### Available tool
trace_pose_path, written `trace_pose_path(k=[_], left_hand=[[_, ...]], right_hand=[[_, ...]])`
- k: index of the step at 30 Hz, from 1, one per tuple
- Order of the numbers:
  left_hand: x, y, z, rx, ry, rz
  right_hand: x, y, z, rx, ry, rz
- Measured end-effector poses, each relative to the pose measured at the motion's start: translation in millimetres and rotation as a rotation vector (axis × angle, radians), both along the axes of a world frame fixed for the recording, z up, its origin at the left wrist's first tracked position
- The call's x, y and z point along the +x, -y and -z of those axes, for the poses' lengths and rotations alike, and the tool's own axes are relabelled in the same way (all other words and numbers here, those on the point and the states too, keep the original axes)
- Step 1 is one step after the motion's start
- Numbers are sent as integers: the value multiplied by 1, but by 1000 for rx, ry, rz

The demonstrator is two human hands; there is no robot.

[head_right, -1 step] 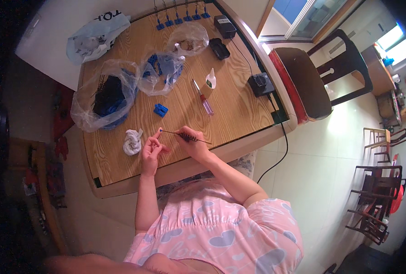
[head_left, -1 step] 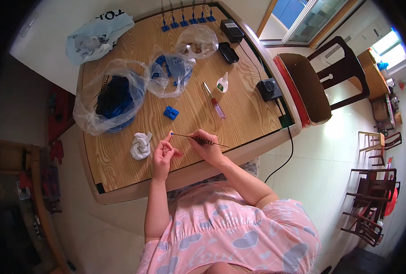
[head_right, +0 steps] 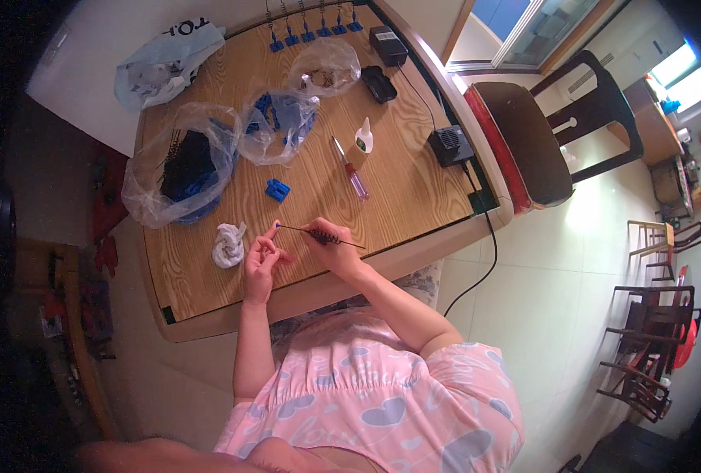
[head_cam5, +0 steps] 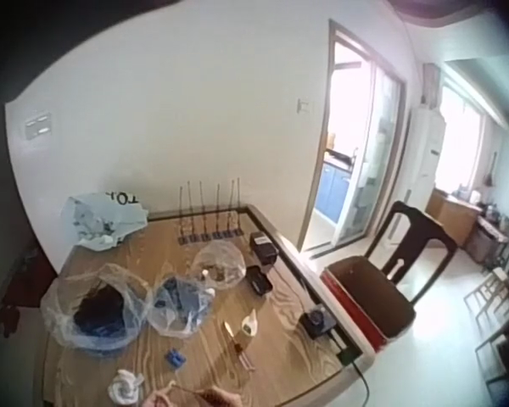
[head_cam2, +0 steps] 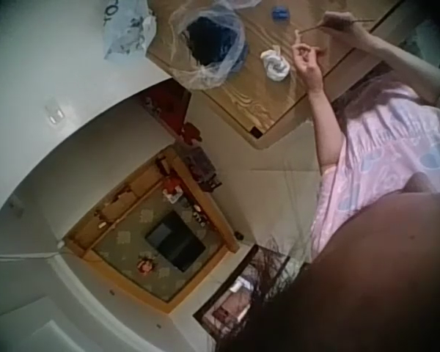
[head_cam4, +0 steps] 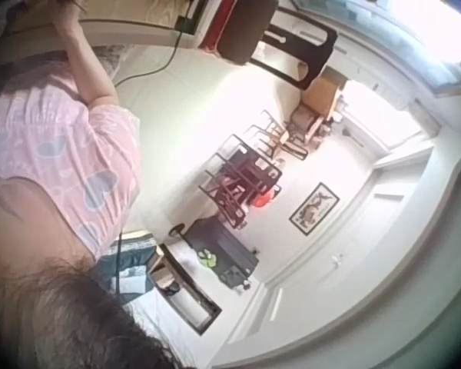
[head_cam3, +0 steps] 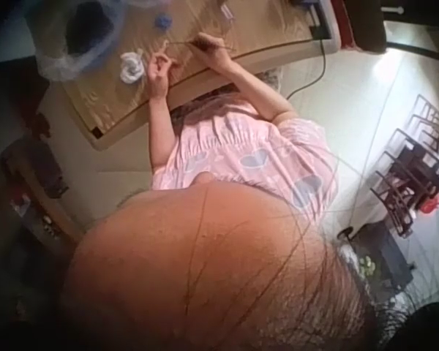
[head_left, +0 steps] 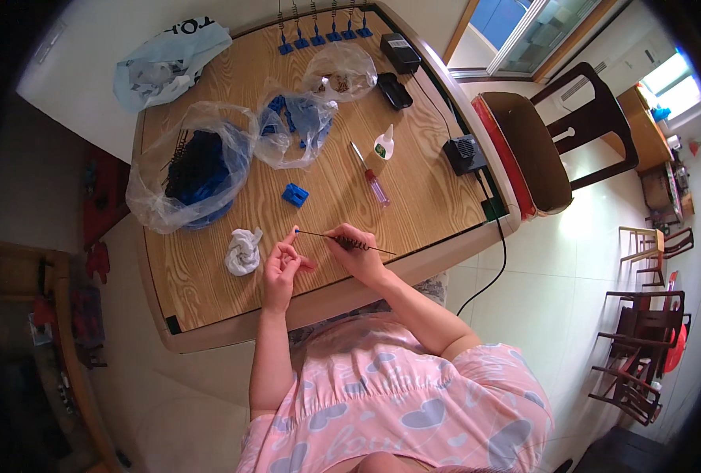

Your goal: The person assembles small electronic components and a coiled spring onto a thin metal rod by hand.

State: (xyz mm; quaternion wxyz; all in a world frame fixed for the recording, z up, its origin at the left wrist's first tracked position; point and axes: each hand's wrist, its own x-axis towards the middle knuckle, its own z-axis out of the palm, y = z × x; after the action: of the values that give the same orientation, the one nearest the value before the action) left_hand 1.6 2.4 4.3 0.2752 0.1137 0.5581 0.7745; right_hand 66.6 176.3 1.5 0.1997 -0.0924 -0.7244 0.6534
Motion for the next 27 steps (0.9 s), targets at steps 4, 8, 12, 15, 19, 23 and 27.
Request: trace_pose_path(k=[4, 8, 12, 15, 19, 23, 27], left_hand=[[-1, 2, 3, 24, 0, 2], [2, -1, -1, 133, 90, -108], [4, -8, -4, -36, -4, -192], [7, -11, 3, -154, -81, -214], [4, -17, 0, -317, -222, -243], [1, -13, -3, -380, -222, -204], [2, -9, 4, -297, -196, -220]], right_hand=[[1, 1, -4, -12, 27, -14], [1, -1, -2, -179, 21, 56], [0, -3, 7, -253, 29, 11], [0, -1, 0, -289, 19, -20], [0, -2, 0, -288, -12, -20], [2, -7, -4, -287, 14, -45], [2, -7, -4, -308, -4, -46]])
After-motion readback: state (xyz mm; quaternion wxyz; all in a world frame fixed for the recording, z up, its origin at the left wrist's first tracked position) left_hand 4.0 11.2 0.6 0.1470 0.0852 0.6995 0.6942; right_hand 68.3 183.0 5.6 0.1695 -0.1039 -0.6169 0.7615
